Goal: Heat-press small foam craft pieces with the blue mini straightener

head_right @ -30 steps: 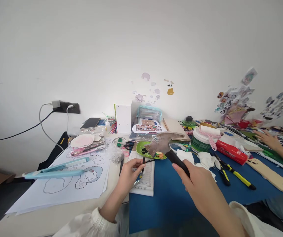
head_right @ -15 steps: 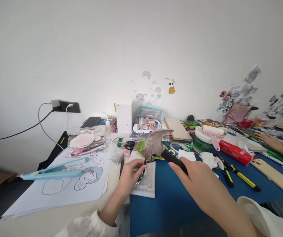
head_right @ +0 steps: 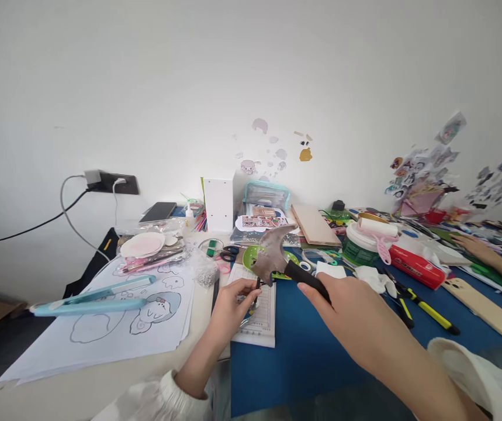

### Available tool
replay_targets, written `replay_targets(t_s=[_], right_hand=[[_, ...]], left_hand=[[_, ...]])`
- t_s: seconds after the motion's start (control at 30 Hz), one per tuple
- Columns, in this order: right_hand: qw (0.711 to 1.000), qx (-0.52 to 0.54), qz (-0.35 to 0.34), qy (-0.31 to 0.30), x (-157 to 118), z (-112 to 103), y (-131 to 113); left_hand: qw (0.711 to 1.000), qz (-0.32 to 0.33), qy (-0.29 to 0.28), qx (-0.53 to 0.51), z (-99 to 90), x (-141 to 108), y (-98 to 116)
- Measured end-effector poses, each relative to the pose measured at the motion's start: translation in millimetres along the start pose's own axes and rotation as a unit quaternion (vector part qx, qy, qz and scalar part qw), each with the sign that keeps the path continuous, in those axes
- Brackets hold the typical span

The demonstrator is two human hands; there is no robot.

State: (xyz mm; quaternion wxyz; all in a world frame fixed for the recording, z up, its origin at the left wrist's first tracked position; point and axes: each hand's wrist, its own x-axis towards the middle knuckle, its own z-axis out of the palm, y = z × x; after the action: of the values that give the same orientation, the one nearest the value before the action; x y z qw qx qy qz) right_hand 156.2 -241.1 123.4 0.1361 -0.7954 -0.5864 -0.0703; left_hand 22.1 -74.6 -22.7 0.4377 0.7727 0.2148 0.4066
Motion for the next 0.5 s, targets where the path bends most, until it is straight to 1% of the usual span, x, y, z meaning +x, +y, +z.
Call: replay_targets(t_s=[0.03, 0.13, 0.2, 0.33, 0.4, 0.5], right_hand=[[1.000, -0.001, -0.002, -0.001, 0, -2, 0], [0.999, -0.011, 0.033, -0.005, 1, -7, -1], [0.999, -0.014, 0.044, -0.003, 0, -8, -4], [0.999, -0.011, 0.019, -0.028, -2, -3, -12], [0.999, -0.009, 0.021, -0.035, -3, -1, -15], [0.997, -0.015, 0.058, -0.043, -3, -3, -13]], left_hand=[[1.000, 0.000, 0.000, -0.002, 0.0, 0, 0], [1.000, 0.001, 0.002, -0.007, 0.7, 0, 0], [1.000, 0.002, 0.004, -0.010, 1.4, 0, 0], [1.000, 0.000, 0.012, -0.008, 1.6, 0, 0], [1.000, 0.002, 0.014, -0.006, 1.1, 0, 1], [1.000, 0.006, 0.012, -0.006, 0.4, 0, 1]])
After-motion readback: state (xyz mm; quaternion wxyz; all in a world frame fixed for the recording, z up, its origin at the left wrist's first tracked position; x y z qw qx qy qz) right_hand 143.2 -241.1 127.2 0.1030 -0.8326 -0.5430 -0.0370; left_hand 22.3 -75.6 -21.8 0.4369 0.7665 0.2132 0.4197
